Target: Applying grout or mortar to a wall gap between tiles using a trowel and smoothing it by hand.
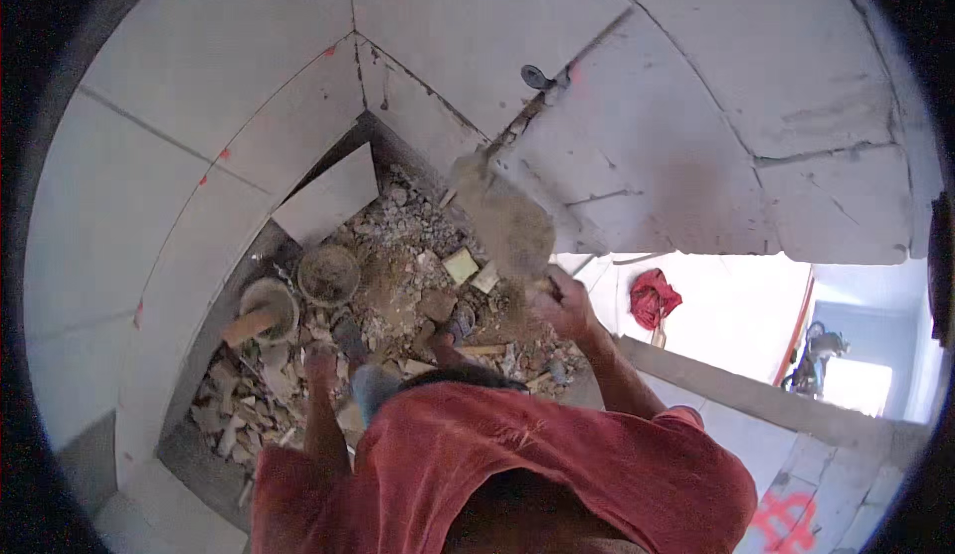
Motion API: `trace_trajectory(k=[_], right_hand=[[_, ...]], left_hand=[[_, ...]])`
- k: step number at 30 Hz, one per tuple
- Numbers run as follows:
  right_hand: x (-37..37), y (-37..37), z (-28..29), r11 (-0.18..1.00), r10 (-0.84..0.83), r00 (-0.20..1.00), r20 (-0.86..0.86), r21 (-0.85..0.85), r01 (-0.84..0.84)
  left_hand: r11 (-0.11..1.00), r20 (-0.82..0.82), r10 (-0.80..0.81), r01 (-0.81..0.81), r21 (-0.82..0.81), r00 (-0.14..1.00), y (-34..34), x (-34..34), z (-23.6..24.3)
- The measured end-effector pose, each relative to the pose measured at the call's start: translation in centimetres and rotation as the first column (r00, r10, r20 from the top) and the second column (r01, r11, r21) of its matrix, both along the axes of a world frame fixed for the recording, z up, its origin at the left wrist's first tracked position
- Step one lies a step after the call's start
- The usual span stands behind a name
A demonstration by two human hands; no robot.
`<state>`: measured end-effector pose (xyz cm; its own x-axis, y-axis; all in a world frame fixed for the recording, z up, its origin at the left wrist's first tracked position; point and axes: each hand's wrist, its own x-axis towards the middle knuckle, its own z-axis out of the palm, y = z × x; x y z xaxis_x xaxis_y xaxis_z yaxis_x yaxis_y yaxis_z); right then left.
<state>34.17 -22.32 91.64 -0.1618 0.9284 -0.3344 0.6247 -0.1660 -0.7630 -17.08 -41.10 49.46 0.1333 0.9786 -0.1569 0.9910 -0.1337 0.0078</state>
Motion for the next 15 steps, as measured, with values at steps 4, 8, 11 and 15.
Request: trace_trajectory(k=[4,8,11,15], right_hand=[[2.5,2.7,5.2,0.975,-0.218,0.948,-0.231,-0.103,0.198],[4.8,4.3,5.3,0.985,-0.119,0.874,-0.471,0.053,0.163],[4.9,4.9,6.7,0.953,-0.302,0.811,-0.5,-0.141,0.268],[3.2,4.8,9.2,0.882,-0.467,0.707,-0.532,-0.337,0.329]], left_hand=[[0.97,0.126,0.158,-0.178,0.168,0.979,4.0,4.8,-1.3],[0.827,0.875,0.444,-0.464,-0.317,0.194,4.3,6.2,-0.4],[0.675,0.753,0.655,-0.397,-0.622,-0.067,7.2,8.5,1.4],[0.684,0.698,0.706,-0.372,-0.627,0.121,7.5,7.1,0.8]])
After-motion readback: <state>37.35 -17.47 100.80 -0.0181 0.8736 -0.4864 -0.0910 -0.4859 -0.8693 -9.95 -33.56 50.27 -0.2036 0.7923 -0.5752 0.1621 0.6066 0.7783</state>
